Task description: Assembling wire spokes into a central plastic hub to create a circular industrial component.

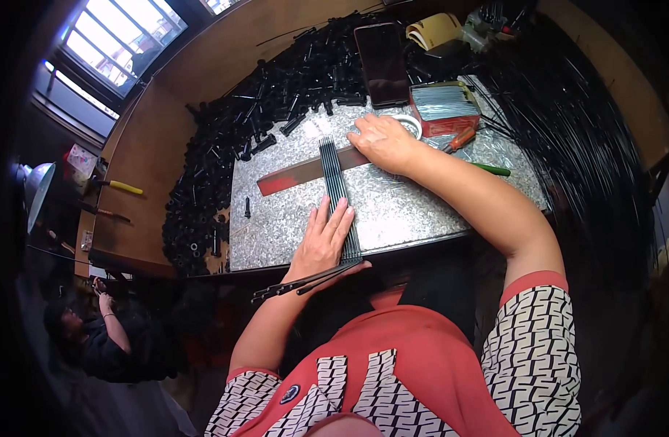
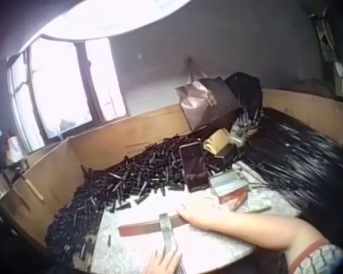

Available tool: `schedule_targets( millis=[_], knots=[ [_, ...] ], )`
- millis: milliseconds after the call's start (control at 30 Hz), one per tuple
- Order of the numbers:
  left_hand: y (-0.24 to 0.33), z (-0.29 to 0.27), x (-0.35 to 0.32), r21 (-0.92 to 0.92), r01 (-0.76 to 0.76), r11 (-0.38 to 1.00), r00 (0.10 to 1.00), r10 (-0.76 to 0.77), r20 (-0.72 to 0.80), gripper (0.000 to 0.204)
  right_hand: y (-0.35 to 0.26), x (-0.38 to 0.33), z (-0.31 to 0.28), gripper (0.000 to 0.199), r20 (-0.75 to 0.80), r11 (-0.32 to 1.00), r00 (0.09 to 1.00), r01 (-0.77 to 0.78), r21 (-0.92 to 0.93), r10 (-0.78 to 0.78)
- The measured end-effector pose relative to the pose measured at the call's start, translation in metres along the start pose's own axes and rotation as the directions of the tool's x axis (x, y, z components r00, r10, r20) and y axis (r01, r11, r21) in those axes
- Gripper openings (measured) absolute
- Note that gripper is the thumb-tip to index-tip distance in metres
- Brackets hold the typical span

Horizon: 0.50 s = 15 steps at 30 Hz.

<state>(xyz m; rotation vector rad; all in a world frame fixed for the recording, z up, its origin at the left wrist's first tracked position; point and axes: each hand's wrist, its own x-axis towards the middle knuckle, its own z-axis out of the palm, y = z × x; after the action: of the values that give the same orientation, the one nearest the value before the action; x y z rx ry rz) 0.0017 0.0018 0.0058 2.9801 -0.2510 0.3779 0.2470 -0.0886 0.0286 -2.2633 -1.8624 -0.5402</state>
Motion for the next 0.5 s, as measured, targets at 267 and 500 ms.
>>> schedule_targets(
  millis=[267,500],
  knots=[
    [0.0020,0.0001,0.0014,-0.011,0.006,1.000,1.000,-0.006,-0.003,0.096,0.0041,-0.0021,0.0081,0.019,-0.118,1.000,0.993,0.019,-0.017,-0.021],
    [0.0033,-0.0020,0.0018,-0.014,0.015,1.000,1.000,-0.015,0.008,0.097,0.0027,-0.0019,0.0037,0.032,-0.032,1.000,0.999,0.001,0.011,-0.001]
  ],
)
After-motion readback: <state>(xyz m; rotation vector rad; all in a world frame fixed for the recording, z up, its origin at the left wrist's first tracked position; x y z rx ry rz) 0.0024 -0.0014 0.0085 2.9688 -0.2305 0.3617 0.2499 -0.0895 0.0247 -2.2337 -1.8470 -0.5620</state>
